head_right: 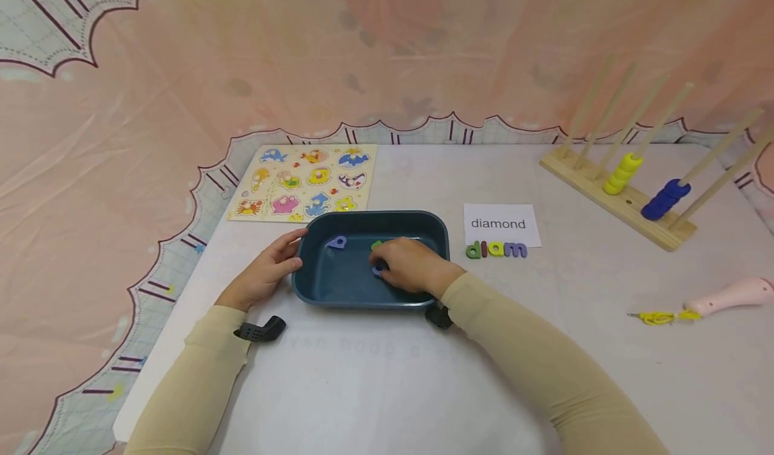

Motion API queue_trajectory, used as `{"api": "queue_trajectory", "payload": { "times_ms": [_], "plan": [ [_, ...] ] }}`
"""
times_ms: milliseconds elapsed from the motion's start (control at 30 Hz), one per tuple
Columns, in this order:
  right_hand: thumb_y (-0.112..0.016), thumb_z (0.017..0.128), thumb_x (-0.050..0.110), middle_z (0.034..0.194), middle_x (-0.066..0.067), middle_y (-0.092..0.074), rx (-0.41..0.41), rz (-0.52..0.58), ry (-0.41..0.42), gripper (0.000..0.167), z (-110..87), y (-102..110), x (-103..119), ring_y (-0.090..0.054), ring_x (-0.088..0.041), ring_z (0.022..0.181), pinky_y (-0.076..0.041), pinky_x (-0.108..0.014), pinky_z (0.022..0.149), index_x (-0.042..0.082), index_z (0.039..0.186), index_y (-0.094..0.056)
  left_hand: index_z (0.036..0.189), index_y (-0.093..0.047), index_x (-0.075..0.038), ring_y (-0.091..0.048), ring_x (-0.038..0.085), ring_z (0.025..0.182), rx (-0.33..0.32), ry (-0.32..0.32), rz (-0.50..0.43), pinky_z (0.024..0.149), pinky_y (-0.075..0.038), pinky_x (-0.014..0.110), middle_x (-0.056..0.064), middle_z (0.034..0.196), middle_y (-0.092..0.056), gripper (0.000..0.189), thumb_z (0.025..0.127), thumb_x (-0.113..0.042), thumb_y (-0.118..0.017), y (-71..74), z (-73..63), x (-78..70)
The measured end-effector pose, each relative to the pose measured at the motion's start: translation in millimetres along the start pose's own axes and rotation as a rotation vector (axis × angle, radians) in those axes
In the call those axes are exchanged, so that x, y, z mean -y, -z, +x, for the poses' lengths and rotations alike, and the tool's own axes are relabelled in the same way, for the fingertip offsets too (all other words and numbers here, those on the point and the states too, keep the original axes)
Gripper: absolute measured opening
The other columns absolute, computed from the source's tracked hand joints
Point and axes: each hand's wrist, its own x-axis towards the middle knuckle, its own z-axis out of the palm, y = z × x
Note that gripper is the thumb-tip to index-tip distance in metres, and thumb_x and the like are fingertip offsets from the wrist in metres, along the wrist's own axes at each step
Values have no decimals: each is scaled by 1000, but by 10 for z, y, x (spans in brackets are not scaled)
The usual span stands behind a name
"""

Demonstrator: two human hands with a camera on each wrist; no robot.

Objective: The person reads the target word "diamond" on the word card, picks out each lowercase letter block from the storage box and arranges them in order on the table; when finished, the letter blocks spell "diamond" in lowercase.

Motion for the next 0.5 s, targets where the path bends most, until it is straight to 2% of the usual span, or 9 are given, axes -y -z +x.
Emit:
{"api": "queue_trajectory", "payload": {
  "times_ms": [300, 500],
  "plan": [
    [-67, 96, 12, 124, -7, -68, -45, 45, -5, 27, 4, 13, 23, -62, -24, 117, -48, -41, 101, 6, 122, -69, 157, -28, -5, -28, 42, 145, -10, 2, 8, 116, -23, 55, 25, 160, -26, 62, 102, -10, -57, 16, 0, 29],
    [-69, 95, 12, 123, -7, -68, -113, 8, 21, 28, -54, 81, 11, -63, -22, 116, -48, -40, 101, 6, 122, -69, 156, -28, -4, -30, 43, 143, 0, -7, -2, 116, -24, 55, 26, 159, -26, 61, 102, -8, -56, 0, -5, 9]
  ]
}}
